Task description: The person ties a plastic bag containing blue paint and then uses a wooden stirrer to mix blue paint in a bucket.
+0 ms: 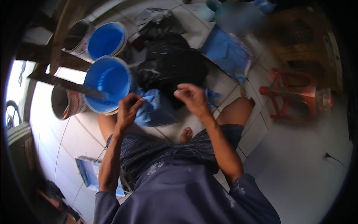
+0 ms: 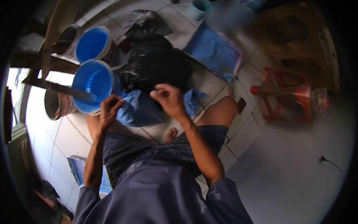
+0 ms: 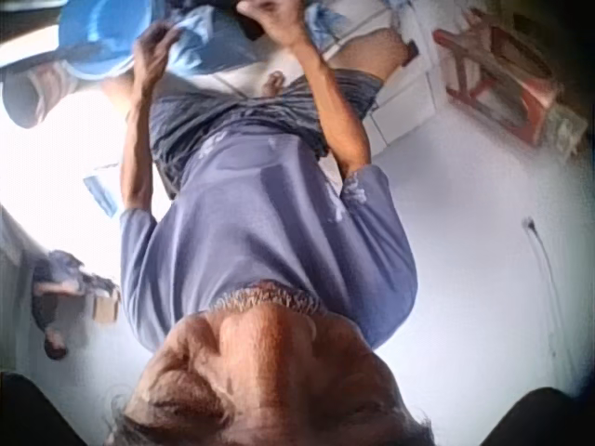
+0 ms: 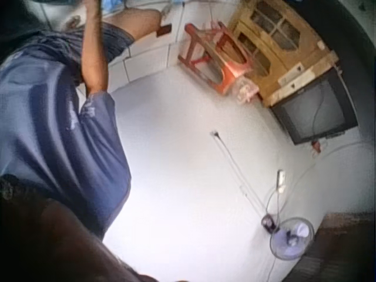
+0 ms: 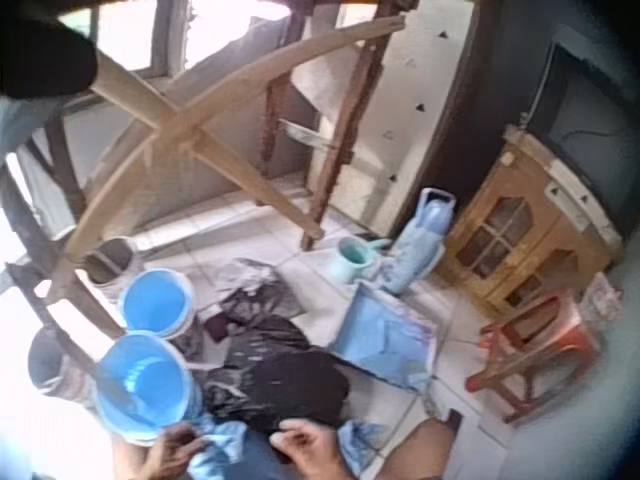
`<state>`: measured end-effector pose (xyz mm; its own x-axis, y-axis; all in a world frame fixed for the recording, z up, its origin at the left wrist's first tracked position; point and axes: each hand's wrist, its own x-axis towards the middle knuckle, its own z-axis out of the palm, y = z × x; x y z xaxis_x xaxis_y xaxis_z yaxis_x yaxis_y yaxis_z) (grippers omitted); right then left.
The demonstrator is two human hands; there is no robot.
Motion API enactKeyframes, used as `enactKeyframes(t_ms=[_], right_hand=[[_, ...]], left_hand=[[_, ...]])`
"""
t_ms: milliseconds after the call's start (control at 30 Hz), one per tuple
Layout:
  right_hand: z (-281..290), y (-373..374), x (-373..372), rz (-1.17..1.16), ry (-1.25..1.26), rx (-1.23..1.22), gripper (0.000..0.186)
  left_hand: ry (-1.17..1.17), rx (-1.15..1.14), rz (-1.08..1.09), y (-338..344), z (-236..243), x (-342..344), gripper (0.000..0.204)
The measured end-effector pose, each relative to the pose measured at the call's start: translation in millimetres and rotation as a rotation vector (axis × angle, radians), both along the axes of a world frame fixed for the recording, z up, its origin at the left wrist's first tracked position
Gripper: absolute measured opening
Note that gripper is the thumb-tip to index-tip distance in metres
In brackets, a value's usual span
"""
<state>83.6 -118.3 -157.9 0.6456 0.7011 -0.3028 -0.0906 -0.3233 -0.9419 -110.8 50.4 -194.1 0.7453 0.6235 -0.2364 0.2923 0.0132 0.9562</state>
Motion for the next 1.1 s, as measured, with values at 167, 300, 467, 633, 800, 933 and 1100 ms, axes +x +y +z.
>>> enactKeyframes(t_ms=[167,300,467,633,800,933,1100], right_hand=[[23.9,-84.8,177.4,-0.383,-0.37,-0.228,0.015],[-76.2,-234.3,292.1,-0.397,-0.592,-0.94,0.043],[-159.8,-275.6,266.5,-0.438,-0.136,-0.93,0.049],[-156.6,-274.0,271.9,-0.445,0.04,-0.734,0.038],[-149.2,-305.8,299.7,-0.469,-0.584,-0.949,0.027],[-107.9,-290.8,282.9,-0.599,-0.78,-0.847,0.024],[39.7,-186.7,160.0,-0.437,-0.226,-0.111,0.031]], left_hand=[[-0.033,-0.16,0.07,0.4,7.4,-9.0,0.008],[-0.042,-0.196,0.06,-9.7,7.0,7.5,0.008],[-0.011,-0.183,0.095,-5.5,9.9,-0.8,0.008],[0.009,-0.155,0.08,-3.4,6.7,-3.5,0.008],[-0.061,-0.189,0.069,-10.9,-2.5,12.9,0.007],[0.004,-0.166,0.097,-9.0,4.1,7.5,0.006],[-0.012,-0.143,0.12,-5.3,7.2,-7.1,0.009]])
